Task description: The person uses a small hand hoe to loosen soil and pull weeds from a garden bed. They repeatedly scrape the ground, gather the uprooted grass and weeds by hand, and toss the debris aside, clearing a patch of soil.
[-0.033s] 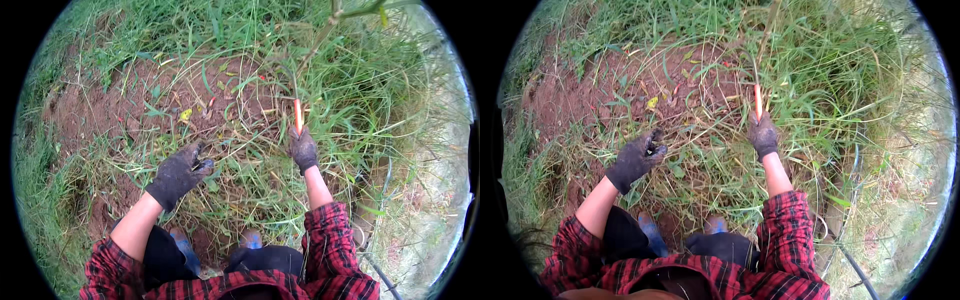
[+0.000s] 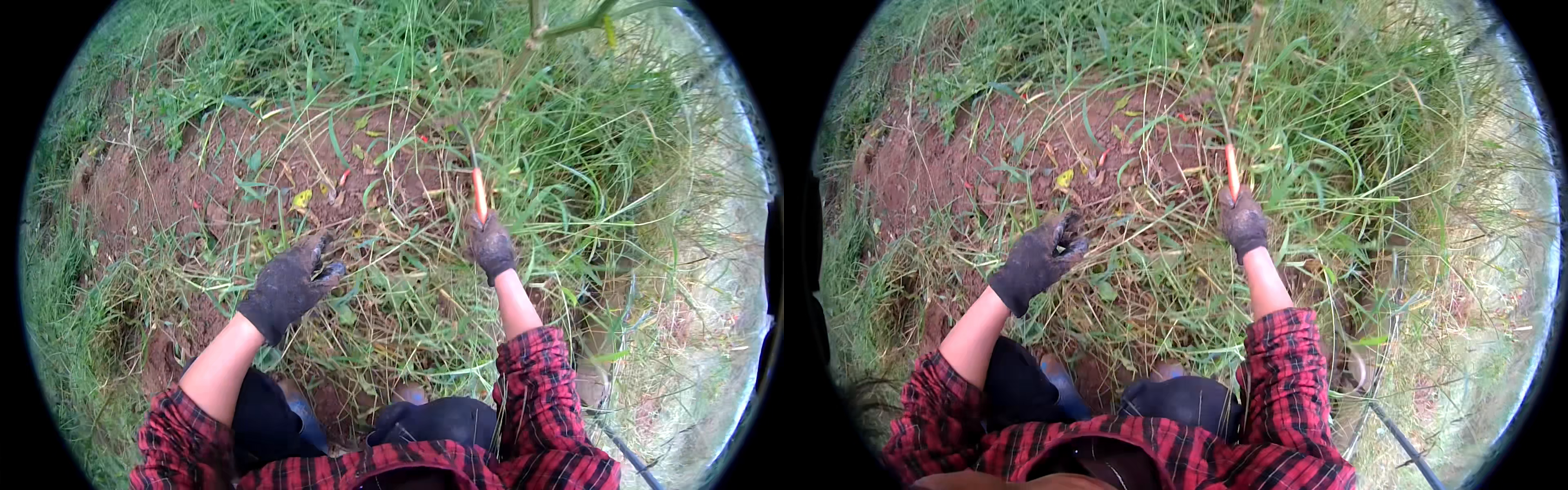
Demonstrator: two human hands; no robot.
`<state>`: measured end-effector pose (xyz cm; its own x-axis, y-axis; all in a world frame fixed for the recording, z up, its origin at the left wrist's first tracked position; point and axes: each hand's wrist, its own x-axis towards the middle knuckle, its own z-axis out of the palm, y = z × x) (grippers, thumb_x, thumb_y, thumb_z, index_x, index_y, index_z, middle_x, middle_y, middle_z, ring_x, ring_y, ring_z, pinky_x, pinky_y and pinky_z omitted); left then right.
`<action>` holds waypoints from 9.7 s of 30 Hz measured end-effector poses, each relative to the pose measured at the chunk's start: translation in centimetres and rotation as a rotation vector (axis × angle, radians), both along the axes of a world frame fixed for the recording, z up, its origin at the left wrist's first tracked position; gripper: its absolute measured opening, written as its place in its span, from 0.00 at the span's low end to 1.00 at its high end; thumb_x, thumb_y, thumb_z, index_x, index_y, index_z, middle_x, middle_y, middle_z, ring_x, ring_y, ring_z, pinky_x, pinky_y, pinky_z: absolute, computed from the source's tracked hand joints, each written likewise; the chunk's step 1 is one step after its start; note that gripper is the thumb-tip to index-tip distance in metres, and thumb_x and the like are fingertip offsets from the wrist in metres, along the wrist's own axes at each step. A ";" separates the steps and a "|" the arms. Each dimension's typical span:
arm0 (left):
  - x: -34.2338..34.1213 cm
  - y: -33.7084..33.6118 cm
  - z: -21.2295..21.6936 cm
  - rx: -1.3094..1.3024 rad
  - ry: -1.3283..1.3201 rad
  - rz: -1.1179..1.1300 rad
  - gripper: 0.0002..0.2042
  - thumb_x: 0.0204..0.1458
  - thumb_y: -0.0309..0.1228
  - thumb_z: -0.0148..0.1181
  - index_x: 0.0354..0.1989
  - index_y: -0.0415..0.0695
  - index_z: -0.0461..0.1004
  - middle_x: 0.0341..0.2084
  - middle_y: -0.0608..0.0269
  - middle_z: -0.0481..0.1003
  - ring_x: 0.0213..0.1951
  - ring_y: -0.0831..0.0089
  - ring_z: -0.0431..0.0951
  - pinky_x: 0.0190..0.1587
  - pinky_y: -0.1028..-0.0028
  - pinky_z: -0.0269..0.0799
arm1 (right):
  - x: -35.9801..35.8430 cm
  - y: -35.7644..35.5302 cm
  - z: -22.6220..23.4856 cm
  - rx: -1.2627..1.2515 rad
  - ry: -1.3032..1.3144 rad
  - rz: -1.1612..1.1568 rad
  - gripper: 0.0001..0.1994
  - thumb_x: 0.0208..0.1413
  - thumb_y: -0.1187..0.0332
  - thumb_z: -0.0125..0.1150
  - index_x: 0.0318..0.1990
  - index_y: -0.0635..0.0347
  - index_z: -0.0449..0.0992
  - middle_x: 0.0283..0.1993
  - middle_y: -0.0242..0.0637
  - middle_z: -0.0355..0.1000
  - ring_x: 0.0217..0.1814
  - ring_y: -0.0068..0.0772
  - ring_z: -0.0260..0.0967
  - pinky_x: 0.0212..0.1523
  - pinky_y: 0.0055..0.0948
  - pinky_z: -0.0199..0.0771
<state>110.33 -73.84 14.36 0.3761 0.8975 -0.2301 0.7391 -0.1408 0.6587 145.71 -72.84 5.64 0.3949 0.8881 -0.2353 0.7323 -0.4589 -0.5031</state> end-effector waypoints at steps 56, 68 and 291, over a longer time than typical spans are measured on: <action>3.9 -2.5 -2.7 -0.060 0.295 -0.465 0.31 0.48 0.45 0.55 0.57 0.38 0.59 0.48 0.43 0.68 0.49 0.53 0.69 0.52 0.62 0.63 | 7.9 -9.5 -1.3 -0.238 -0.317 0.095 0.18 0.53 0.56 0.52 0.45 0.58 0.63 0.34 0.51 0.73 0.36 0.56 0.71 0.38 0.49 0.68; 2.1 -1.9 -2.9 -0.106 0.396 -0.438 0.31 0.49 0.46 0.54 0.57 0.40 0.59 0.51 0.45 0.66 0.52 0.54 0.67 0.55 0.63 0.61 | -2.6 -43.9 -3.9 -0.527 0.095 -0.182 0.22 0.55 0.49 0.48 0.43 0.61 0.65 0.29 0.56 0.70 0.31 0.59 0.69 0.30 0.49 0.69; 12.4 -16.8 -16.8 -0.297 0.622 -0.983 0.19 0.48 0.33 0.49 0.48 0.36 0.66 0.30 0.51 0.77 0.32 0.59 0.78 0.33 0.62 0.71 | 4.7 -30.7 -1.7 -0.270 0.531 -0.298 0.12 0.56 0.60 0.52 0.35 0.60 0.66 0.19 0.31 0.65 0.17 0.25 0.66 0.15 0.24 0.64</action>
